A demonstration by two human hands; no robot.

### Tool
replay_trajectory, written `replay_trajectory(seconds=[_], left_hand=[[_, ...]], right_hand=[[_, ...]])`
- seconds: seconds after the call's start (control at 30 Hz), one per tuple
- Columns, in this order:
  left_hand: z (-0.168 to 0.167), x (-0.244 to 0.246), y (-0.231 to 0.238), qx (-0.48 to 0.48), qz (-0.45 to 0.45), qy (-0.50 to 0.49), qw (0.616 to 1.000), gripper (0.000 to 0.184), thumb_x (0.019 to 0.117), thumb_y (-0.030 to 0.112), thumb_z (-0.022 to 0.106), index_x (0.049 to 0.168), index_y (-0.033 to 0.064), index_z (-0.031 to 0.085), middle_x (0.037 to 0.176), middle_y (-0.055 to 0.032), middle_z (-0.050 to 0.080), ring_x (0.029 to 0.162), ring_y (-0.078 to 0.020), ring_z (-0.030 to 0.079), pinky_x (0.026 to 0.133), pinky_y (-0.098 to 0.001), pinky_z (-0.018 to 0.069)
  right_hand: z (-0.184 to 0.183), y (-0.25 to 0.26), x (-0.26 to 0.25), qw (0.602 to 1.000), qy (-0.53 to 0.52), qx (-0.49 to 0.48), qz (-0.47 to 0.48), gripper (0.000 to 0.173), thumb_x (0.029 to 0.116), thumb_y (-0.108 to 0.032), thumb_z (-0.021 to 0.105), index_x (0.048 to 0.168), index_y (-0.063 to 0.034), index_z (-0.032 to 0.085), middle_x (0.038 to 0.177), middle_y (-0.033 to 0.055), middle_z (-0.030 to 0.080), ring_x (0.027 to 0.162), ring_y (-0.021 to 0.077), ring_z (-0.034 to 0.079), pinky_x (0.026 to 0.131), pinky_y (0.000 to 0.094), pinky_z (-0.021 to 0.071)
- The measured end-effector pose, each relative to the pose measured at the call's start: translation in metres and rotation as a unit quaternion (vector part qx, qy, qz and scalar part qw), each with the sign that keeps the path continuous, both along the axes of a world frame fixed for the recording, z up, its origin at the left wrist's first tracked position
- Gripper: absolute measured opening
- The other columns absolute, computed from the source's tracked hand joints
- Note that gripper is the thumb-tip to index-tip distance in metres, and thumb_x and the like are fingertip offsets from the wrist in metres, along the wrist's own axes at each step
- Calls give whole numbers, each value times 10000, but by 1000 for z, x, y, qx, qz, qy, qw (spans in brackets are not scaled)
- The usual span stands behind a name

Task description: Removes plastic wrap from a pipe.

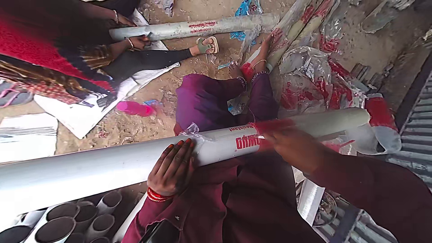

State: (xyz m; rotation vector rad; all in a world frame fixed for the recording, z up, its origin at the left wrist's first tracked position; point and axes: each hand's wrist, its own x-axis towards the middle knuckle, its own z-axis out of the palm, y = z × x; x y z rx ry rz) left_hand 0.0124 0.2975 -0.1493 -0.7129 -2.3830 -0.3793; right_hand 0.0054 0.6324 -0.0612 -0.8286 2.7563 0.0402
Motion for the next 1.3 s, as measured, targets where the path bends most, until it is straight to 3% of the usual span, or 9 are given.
replay_trajectory(seconds=[0.2, 0.33, 0.43, 0.53, 0.67, 0.87, 1.0, 1.13, 1.3], left_hand=[[-1, -2, 0, 1, -2, 14, 1000, 345, 1034, 174, 475, 1067, 20, 782, 1055, -105, 794, 1000, -241, 753, 978, -328, 528], [-4, -4, -1, 5, -1, 15, 1000, 331, 1039, 168, 479, 1085, 16, 770, 1076, -106, 789, 1020, -239, 746, 993, -337, 522], [-3, -5, -1, 12, -12, 13, 1000, 322, 1038, 158, 484, 1081, 11, 768, 1072, -114, 788, 1017, -245, 747, 992, -347, 528], [-2, -8, -1, 11, -18, 11, 1000, 317, 1040, 159, 487, 1083, 10, 764, 1076, -119, 787, 1024, -253, 746, 994, -351, 528], [-2, -7, -2, 5, -17, 9, 1000, 321, 1035, 154, 485, 1068, 3, 767, 1064, -126, 788, 1015, -254, 750, 986, -356, 534], [-4, -6, -2, 11, -11, 15, 1000, 308, 1037, 150, 494, 1072, 6, 764, 1068, -123, 787, 1007, -245, 749, 986, -350, 532], [-4, -7, 0, 9, -7, 13, 1000, 311, 1035, 150, 494, 1072, 7, 768, 1066, -120, 788, 1013, -250, 749, 988, -354, 534], [-3, -7, -1, 8, -13, 13, 1000, 311, 1034, 148, 492, 1065, 7, 768, 1067, -120, 789, 1012, -246, 750, 981, -352, 536], [-4, -5, -5, 12, -12, 10, 1000, 321, 1036, 155, 485, 1079, 5, 766, 1070, -122, 787, 1020, -243, 746, 997, -344, 526]], right_hand=[[6, 20, -4, 998, 34, 10, -44, 310, 824, 76, 663, 1109, 5, 762, 847, 225, 719, 677, 394, 712, 540, 496, 551], [-4, 16, -8, 950, 93, -228, -194, 383, 970, -333, 582, 1128, -17, 730, 879, 137, 749, 683, 276, 713, 577, 475, 555], [-35, -6, -2, 877, -6, -394, -275, 569, 912, -451, 703, 1262, -2, 669, 955, 109, 764, 805, 156, 716, 730, 369, 585], [-55, -36, 1, 825, -79, -453, -328, 512, 860, -377, 777, 1197, 3, 713, 955, 98, 761, 801, 95, 699, 739, 290, 573], [-61, -65, -1, 830, -36, -414, -373, 282, 920, -218, 703, 1053, 23, 764, 895, 149, 763, 778, 200, 728, 735, 397, 575], [-57, -26, -11, 784, 23, -456, -420, 235, 948, -182, 633, 1005, 28, 720, 791, 0, 691, 679, -52, 591, 656, 155, 504], [-57, -48, -6, 807, -96, -443, -378, 343, 932, -276, 708, 1113, 15, 736, 916, 77, 748, 776, 52, 673, 739, 249, 557], [-62, -69, -6, 840, 16, -394, -374, 242, 933, -167, 673, 1011, 47, 755, 839, 169, 749, 739, 240, 726, 705, 425, 575], [-47, 4, -18, 785, 64, -371, -492, 224, 946, -161, 695, 1014, 52, 705, 794, 74, 683, 683, 56, 603, 689, 282, 520]])
